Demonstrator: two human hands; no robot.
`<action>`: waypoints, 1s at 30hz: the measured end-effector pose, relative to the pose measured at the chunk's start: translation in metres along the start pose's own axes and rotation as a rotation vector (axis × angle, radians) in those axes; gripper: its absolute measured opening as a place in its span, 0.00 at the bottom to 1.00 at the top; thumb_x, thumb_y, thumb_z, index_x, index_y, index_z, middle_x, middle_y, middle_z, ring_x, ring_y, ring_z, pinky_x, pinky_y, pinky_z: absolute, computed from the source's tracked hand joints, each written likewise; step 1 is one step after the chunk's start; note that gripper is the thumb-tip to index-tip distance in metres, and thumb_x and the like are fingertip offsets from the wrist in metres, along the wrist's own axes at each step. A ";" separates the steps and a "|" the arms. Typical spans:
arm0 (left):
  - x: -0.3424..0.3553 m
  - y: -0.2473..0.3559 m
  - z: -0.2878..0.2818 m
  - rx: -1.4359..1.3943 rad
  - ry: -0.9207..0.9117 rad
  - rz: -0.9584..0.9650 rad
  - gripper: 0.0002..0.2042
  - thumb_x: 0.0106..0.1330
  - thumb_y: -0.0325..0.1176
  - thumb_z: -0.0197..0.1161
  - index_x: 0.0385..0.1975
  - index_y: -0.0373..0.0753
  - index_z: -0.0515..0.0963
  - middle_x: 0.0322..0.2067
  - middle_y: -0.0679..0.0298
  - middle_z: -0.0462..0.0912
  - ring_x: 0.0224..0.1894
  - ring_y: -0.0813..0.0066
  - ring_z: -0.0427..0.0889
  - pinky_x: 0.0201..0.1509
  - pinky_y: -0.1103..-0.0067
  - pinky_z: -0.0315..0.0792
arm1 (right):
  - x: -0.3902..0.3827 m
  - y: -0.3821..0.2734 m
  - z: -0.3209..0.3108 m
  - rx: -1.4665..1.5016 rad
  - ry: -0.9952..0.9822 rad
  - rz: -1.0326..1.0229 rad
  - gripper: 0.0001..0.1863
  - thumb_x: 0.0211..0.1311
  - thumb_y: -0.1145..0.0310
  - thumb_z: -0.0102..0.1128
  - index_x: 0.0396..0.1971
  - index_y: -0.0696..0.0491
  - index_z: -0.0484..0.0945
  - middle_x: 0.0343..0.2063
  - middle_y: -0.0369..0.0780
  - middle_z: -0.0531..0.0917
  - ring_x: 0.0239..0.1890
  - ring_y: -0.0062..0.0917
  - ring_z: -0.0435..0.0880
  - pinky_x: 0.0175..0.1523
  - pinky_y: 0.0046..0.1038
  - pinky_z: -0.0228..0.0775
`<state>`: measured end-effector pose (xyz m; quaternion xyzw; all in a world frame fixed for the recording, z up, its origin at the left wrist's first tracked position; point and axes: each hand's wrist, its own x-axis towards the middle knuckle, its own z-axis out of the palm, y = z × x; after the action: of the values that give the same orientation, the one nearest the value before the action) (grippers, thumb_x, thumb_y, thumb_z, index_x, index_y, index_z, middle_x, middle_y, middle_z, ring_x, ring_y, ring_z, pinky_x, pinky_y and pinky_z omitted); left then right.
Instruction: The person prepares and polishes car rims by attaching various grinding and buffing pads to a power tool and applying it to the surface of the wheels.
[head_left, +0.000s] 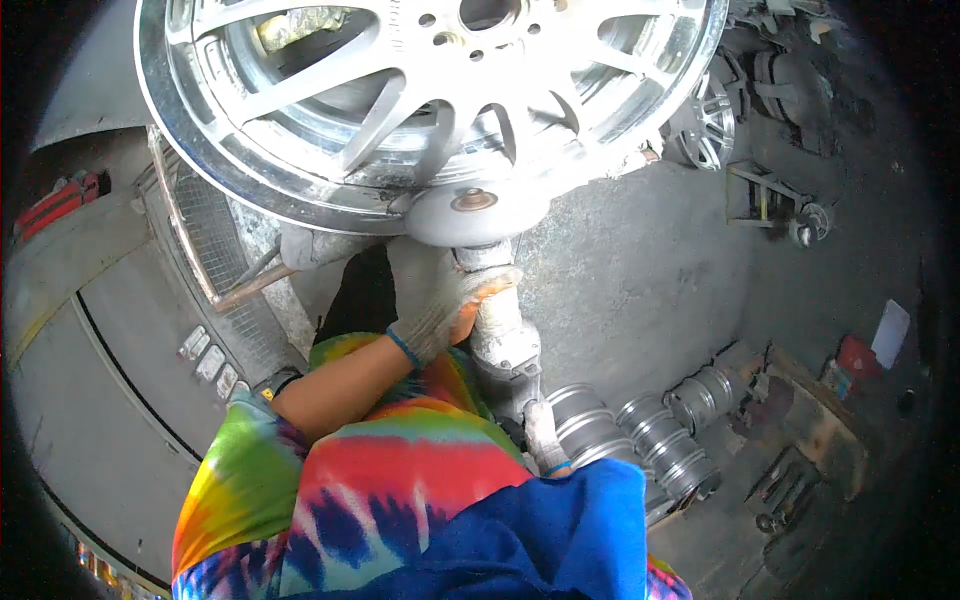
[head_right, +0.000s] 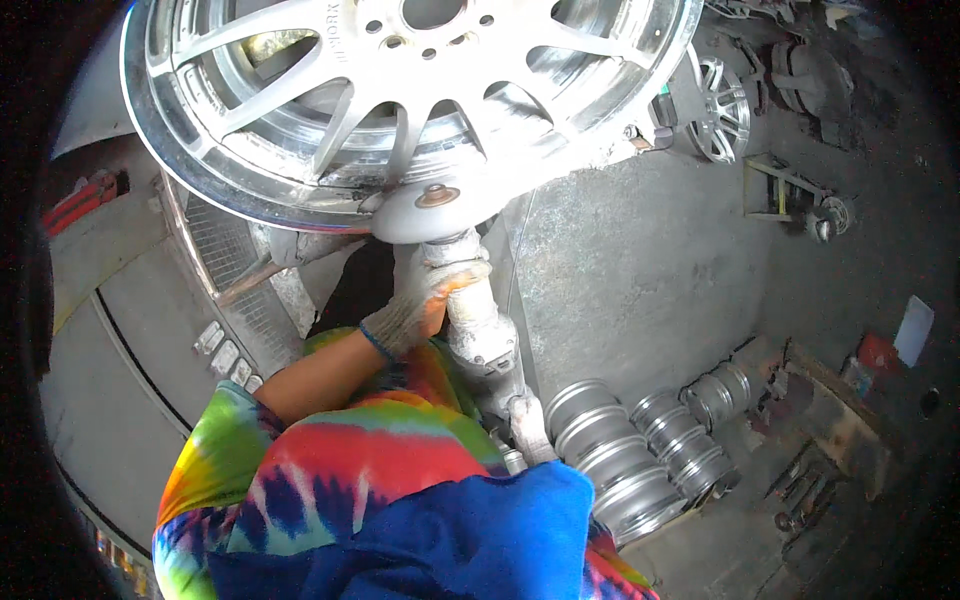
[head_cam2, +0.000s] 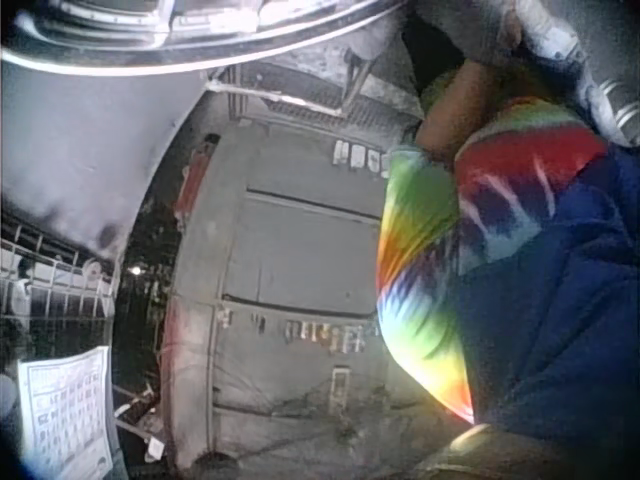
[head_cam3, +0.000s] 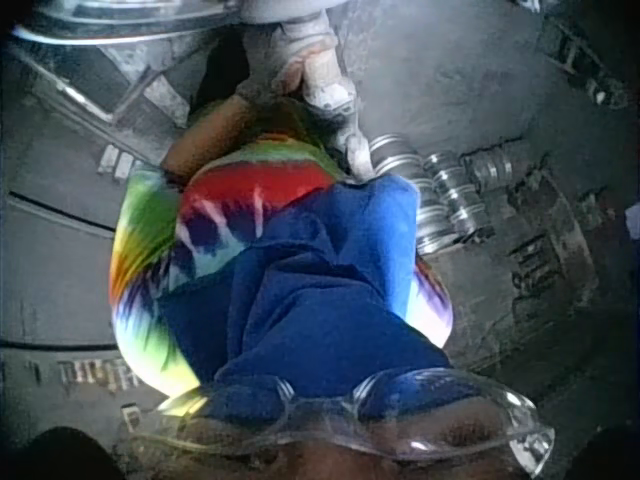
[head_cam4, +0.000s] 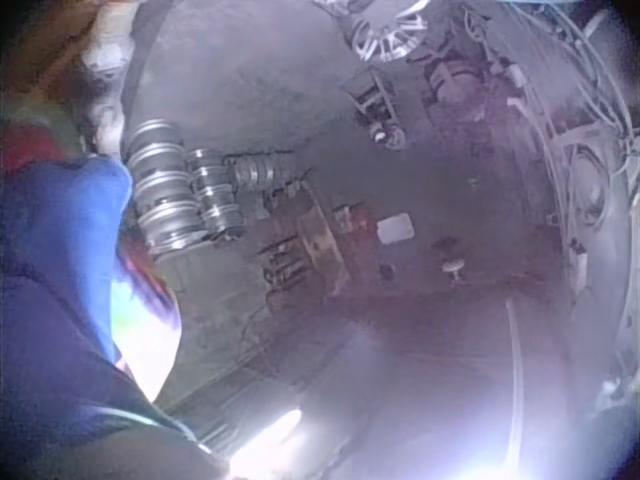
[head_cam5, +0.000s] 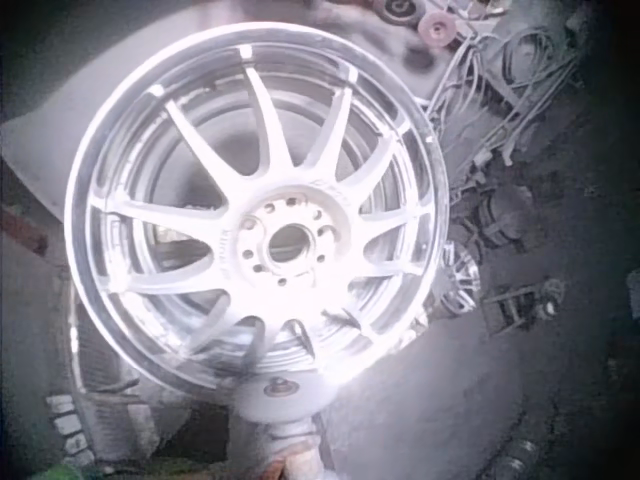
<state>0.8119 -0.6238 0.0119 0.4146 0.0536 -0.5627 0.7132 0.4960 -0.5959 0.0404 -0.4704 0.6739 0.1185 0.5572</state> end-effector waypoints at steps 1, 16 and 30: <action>0.000 -0.006 -0.003 0.003 0.000 -0.003 0.14 0.51 0.21 0.68 0.38 0.36 0.77 0.36 0.66 0.80 0.41 0.77 0.78 0.48 0.78 0.74 | -0.001 -0.001 -0.005 0.003 -0.003 0.004 0.16 0.61 0.63 0.49 0.43 0.60 0.72 0.29 0.39 0.77 0.30 0.23 0.71 0.36 0.29 0.68; 0.040 -0.051 0.063 -0.156 0.098 -0.054 0.28 0.49 0.33 0.74 0.49 0.35 0.69 0.42 0.60 0.77 0.43 0.72 0.77 0.48 0.74 0.74 | 0.061 -0.035 -0.142 -0.159 -0.017 -0.031 0.15 0.60 0.65 0.49 0.39 0.59 0.76 0.24 0.34 0.75 0.28 0.20 0.72 0.33 0.26 0.68; 0.015 -0.016 0.020 0.075 -0.073 0.102 0.19 0.56 0.33 0.68 0.46 0.35 0.74 0.44 0.62 0.78 0.48 0.71 0.76 0.56 0.74 0.70 | 0.022 0.014 -0.046 -0.096 0.047 0.045 0.18 0.59 0.69 0.49 0.47 0.61 0.71 0.31 0.38 0.75 0.34 0.23 0.73 0.40 0.27 0.70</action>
<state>0.7957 -0.6480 0.0082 0.4223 -0.0145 -0.5421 0.7264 0.4571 -0.6306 0.0324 -0.4839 0.6907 0.1520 0.5153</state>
